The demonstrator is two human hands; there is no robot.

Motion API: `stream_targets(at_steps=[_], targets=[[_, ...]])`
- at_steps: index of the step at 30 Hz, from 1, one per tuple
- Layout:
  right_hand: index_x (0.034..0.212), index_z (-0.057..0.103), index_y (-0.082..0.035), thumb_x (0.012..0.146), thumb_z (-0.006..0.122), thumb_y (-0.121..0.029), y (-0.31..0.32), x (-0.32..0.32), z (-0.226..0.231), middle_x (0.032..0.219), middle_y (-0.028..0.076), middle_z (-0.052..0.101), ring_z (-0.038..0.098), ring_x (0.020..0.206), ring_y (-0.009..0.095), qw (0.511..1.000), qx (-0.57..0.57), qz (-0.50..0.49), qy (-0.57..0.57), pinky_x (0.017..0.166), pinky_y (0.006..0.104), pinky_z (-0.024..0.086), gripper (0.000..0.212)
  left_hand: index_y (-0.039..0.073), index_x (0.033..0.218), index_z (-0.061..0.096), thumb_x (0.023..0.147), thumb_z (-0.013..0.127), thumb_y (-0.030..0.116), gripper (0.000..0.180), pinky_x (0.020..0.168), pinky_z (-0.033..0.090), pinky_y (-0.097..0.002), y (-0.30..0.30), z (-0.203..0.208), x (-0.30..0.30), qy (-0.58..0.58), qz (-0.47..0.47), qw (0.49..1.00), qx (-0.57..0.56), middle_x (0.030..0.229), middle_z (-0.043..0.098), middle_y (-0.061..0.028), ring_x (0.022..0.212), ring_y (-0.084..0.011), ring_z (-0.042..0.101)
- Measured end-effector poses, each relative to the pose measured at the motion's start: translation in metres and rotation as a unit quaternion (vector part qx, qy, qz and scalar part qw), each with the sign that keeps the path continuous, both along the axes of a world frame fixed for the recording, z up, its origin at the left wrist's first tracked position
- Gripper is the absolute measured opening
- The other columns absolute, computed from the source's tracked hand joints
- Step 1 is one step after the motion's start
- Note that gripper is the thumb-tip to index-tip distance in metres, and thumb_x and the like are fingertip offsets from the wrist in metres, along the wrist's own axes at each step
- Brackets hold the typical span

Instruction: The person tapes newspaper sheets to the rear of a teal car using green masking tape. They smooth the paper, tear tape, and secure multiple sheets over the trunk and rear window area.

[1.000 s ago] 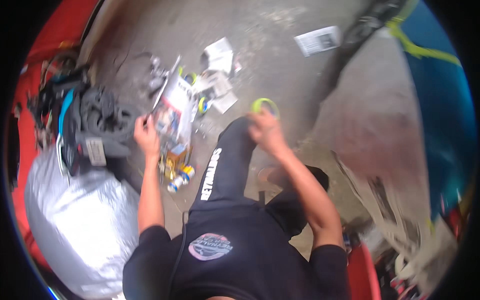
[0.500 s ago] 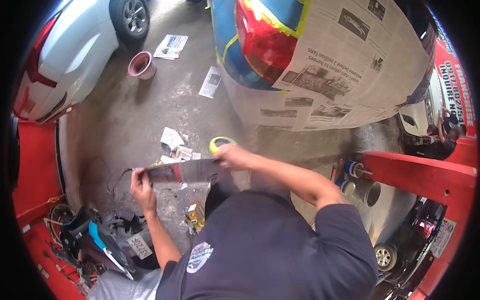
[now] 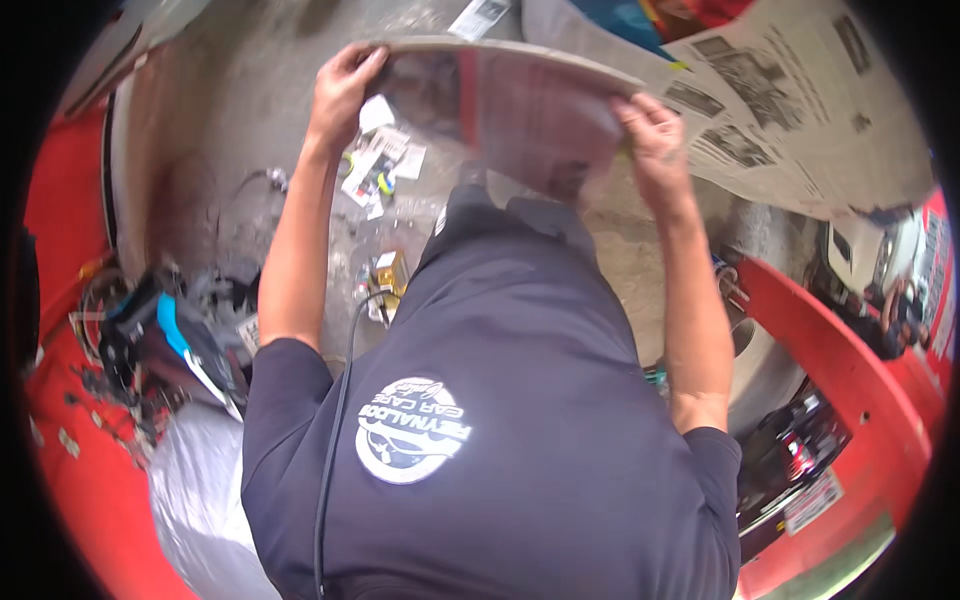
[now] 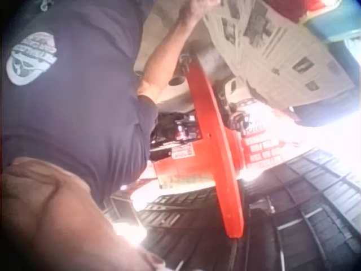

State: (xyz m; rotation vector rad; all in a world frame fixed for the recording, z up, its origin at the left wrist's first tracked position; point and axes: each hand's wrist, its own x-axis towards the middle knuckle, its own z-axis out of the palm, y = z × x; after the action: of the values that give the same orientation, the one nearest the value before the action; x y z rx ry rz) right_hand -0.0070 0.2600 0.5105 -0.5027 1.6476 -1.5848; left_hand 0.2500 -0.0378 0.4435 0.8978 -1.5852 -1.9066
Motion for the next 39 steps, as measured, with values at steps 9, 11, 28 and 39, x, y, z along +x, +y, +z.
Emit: stream_targets(at_steps=[9, 11, 28, 39], targets=[[0.124, 0.069, 0.003, 0.102, 0.069, -0.026, -0.021, 0.012, 0.042, 0.109, 0.004, 0.074, 0.067, 0.095, 0.009, 0.982, 0.072, 0.166, 0.050, 0.087, 0.0241, 0.053, 0.037, 0.000, 0.117, 0.068, 0.101, 0.065, 0.011, 0.020, 0.083, 0.058, -0.0309, 0.015, 0.010, 0.079, 0.130, 0.045, 0.987, 0.089, 0.106, 0.075, -0.0073, 0.089, -0.0160, 0.072], [0.121, 0.070, 0.003, 0.102, 0.069, -0.026, -0.019, 0.019, 0.041, 0.107, 0.004, 0.073, 0.067, 0.092, 0.009, 0.981, 0.082, 0.171, 0.052, 0.084, 0.0240, 0.054, 0.036, 0.001, 0.116, 0.067, 0.101, 0.065, 0.011, 0.018, 0.082, 0.058, -0.0317, 0.026, 0.024, 0.089, 0.126, 0.074, 0.985, 0.096, 0.106, 0.074, -0.0079, 0.089, -0.0158, 0.071], [0.117, 0.073, 0.003, 0.097, 0.074, -0.015, 0.066, 0.109, 0.043, 0.102, 0.004, 0.074, 0.066, 0.094, 0.010, 0.965, 0.089, 0.211, 0.130, 0.086, 0.0260, 0.052, 0.027, -0.005, 0.128, 0.061, 0.090, 0.078, 0.018, 0.047, 0.089, 0.057, -0.0399, 0.312, 0.051, 0.004, 0.118, 0.084, 0.989, 0.004, 0.111, 0.071, -0.0231, 0.102, -0.0323, 0.072], [0.120, 0.073, 0.002, 0.094, 0.075, -0.014, 0.103, 0.092, 0.044, 0.109, 0.006, 0.073, 0.064, 0.102, 0.012, 0.972, 0.048, 0.160, 0.164, 0.091, 0.0282, 0.051, 0.030, 0.001, 0.133, 0.064, 0.107, 0.060, 0.021, 0.033, 0.085, 0.057, -0.0306, 0.339, 0.051, -0.014, 0.124, 0.018, 0.990, 0.058, 0.114, 0.071, -0.0070, 0.105, -0.0142, 0.067]])
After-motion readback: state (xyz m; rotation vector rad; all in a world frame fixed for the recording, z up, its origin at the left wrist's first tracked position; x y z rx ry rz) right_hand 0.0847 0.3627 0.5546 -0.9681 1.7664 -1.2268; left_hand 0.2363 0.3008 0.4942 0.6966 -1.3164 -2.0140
